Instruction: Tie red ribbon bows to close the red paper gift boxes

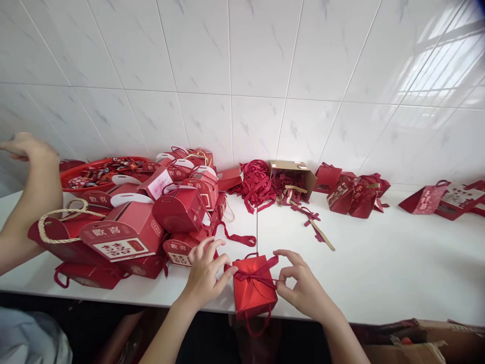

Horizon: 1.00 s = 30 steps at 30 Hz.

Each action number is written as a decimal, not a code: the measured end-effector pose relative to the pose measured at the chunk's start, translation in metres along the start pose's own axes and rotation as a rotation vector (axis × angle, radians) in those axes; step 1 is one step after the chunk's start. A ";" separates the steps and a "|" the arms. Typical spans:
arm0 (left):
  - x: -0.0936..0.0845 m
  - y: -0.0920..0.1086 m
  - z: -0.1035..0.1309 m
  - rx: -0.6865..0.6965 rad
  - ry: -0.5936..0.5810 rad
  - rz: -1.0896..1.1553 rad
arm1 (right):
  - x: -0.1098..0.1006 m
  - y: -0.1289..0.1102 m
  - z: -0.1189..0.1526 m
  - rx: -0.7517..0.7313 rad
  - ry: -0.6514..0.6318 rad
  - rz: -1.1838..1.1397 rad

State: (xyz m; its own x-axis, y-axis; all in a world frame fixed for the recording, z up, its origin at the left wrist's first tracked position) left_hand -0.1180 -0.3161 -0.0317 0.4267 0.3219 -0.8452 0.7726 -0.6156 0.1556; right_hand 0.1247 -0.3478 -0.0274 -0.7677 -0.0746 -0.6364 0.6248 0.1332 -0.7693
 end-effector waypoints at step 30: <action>0.021 0.034 0.006 -0.517 0.184 0.812 | 0.036 -0.021 -0.017 -0.027 0.171 -0.098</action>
State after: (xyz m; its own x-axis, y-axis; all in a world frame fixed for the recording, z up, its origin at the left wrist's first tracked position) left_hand -0.0858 -0.3346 -0.0477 0.9524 0.0740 -0.2956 0.3033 -0.3229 0.8965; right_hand 0.0815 -0.3370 -0.0330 -0.8389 0.0804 -0.5384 0.5440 0.1606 -0.8236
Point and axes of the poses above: each hand's wrist, its own z-axis away from the middle knuckle, its own x-axis out of the palm, y = z × x, the point moved 2 cm from there along -z, towards the middle knuckle, and after that the axes turned 8 degrees about x, right-handed, at the moved point
